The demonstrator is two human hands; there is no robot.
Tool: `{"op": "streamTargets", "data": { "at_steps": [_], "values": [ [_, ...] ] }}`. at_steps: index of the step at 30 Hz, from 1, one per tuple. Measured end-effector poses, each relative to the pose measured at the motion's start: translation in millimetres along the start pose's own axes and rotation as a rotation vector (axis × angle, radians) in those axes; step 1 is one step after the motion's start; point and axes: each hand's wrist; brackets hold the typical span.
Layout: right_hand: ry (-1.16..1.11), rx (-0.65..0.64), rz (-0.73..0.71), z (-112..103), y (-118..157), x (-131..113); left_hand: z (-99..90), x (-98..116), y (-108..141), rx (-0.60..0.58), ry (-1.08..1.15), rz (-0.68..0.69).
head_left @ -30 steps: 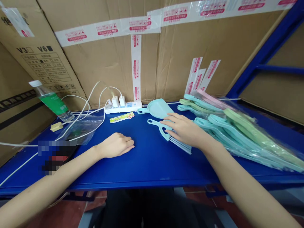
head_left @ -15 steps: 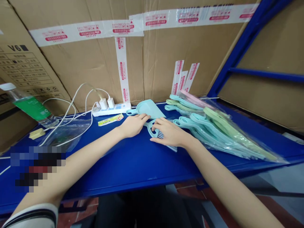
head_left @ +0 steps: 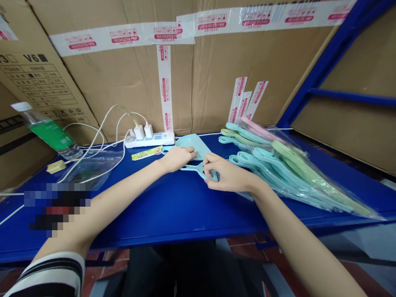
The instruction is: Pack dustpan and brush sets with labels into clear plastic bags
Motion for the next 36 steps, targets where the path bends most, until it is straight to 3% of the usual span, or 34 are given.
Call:
{"op": "streamTargets", "data": {
  "at_steps": [10, 19, 28, 31, 33, 36],
  "values": [
    [-0.198, 0.0, -0.061, -18, 7, -5, -7.8, -23, 55, 0.052, 0.131, 0.047],
    [-0.252, 0.031, -0.096, -23, 9, -5, -4.5, -31, 109, 0.108, 0.26, 0.066],
    [-0.224, 0.068, -0.026, -14, 2, -8, 0.6, 1, 140, 0.147, 0.25, 0.249],
    [-0.199, 0.077, -0.042, -7, 0, -9, -2.6, 2, 147, 0.185, 0.295, 0.271],
    [-0.181, 0.082, -0.051, -1, -2, -11, -7.9, -9, 150, 0.26, 0.283, 0.201],
    [-0.17, 0.083, -0.063, 4, -8, -15, -14.4, -33, 153, 0.315, 0.175, -0.098]
  ]
}}
Point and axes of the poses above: each hand's wrist, its own y-axis away from the middle knuckle, its own z-axis out of the palm, x = y × z, and after that the axes turned 13 degrees about y, right-handed
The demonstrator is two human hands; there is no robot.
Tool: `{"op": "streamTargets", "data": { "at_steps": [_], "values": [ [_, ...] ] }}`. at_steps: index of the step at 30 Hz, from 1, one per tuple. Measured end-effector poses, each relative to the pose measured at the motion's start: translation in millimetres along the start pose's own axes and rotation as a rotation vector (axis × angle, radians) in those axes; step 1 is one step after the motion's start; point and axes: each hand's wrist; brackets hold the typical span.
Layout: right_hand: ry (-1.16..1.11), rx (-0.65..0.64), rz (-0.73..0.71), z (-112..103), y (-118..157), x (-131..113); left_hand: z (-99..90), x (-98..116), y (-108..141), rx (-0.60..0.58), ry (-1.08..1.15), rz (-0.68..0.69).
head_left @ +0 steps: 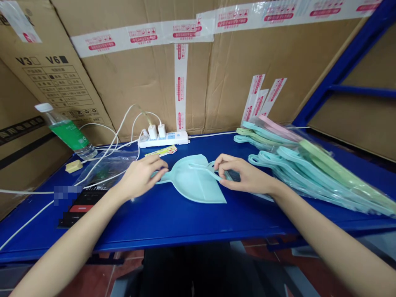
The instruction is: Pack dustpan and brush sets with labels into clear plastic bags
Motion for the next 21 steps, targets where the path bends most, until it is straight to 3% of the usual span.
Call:
{"op": "streamTargets", "data": {
  "at_steps": [2, 4, 11, 21],
  "values": [
    [0.006, -0.005, -0.015, 2, -7, -4, -1.3, -12, -1, -0.024, -0.038, -0.179],
    [0.015, -0.027, -0.044, 3, -17, -10, 2.8, -17, -1, -0.079, 0.003, -0.268],
    [0.082, -0.133, -0.171, 22, -54, -25, 19.6, -13, 0, -0.112, 0.198, -0.349],
    [0.022, -0.085, -0.206, 42, -40, -23, 28.5, -15, -2, -0.001, 0.435, -0.408]
  ]
}}
Point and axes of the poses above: each hand's wrist, its own y-axis away from the middle knuckle, its own z-axis out of the palm, x = y × z, and after that the axes turned 13 degrees about y, right-handed
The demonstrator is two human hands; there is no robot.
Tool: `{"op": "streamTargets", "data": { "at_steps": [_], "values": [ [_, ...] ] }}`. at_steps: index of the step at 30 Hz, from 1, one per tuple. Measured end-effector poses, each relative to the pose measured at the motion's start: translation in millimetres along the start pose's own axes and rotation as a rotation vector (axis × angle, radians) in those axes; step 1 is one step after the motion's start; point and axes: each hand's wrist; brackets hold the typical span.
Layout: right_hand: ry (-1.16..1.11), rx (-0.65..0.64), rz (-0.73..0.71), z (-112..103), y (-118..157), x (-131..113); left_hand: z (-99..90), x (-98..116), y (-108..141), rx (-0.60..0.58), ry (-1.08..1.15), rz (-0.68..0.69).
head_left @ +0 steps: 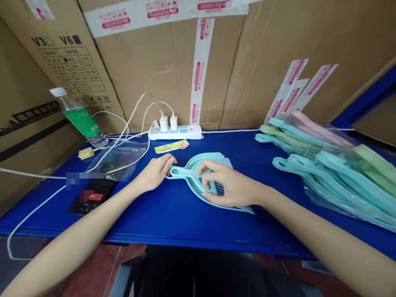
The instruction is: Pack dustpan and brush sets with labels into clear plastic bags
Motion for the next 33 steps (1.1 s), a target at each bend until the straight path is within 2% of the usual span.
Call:
{"op": "streamTargets", "data": {
  "at_steps": [2, 6, 11, 17, 24, 33],
  "values": [
    [-0.007, 0.001, -0.01, 1.5, 0.7, 0.3, 0.7, 2.8, 0.4, -0.005, 0.028, -0.003],
    [-0.019, -0.003, -0.034, 2.3, 1.4, 1.0, 1.1, 7.8, 1.2, -0.093, 0.092, 0.03],
    [-0.028, 0.001, -0.055, 0.5, 1.5, 1.3, 2.3, 5.9, 0.6, -0.139, 0.15, 0.051],
    [0.025, 0.03, 0.052, 4.0, 1.2, 4.4, 2.7, 4.4, 1.6, -0.162, 0.199, 0.034],
    [0.084, -0.208, 0.091, 9.9, 3.8, 6.5, 4.0, 8.2, 0.9, -0.214, 0.272, -0.063],
    [0.119, -0.258, 0.107, 9.4, 1.4, -0.1, 6.9, 5.7, 0.7, -0.245, 0.364, -0.067]
  ]
}}
Point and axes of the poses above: each hand's wrist, its own y-axis away from the middle knuckle, its own z-axis out of the palm, x = y × z, and after that the axes turned 13 degrees about y, right-handed
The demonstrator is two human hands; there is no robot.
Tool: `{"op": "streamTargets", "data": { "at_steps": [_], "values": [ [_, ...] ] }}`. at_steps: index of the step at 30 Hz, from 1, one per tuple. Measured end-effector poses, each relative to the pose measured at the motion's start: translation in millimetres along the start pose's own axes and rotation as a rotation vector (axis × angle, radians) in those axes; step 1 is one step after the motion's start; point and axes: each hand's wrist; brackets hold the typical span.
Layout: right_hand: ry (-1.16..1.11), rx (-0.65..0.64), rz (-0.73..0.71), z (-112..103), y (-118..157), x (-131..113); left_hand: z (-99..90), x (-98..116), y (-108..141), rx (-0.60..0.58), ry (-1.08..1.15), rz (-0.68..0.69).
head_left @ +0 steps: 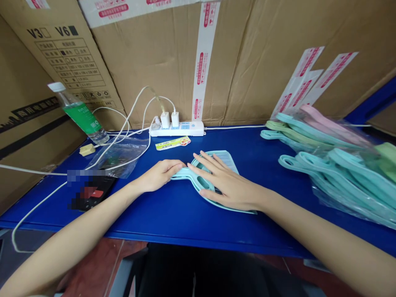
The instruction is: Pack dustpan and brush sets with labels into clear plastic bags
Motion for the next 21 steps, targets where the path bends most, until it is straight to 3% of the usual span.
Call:
{"op": "streamTargets", "data": {
  "at_steps": [12, 21],
  "values": [
    [0.014, 0.001, 0.0, 0.5, 0.1, 0.5, -3.4, -4.1, -3.0, -0.063, 0.184, -0.093],
    [-0.02, -0.036, 0.006, -2.0, 0.2, -0.7, -2.6, -0.7, -1.2, -0.08, 0.181, -0.084]
  ]
}}
Point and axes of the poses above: each hand's wrist, its own y-axis away from the middle knuckle, its own z-axis out of the palm, x = y × z, and after that the axes turned 13 degrees about y, right-handed
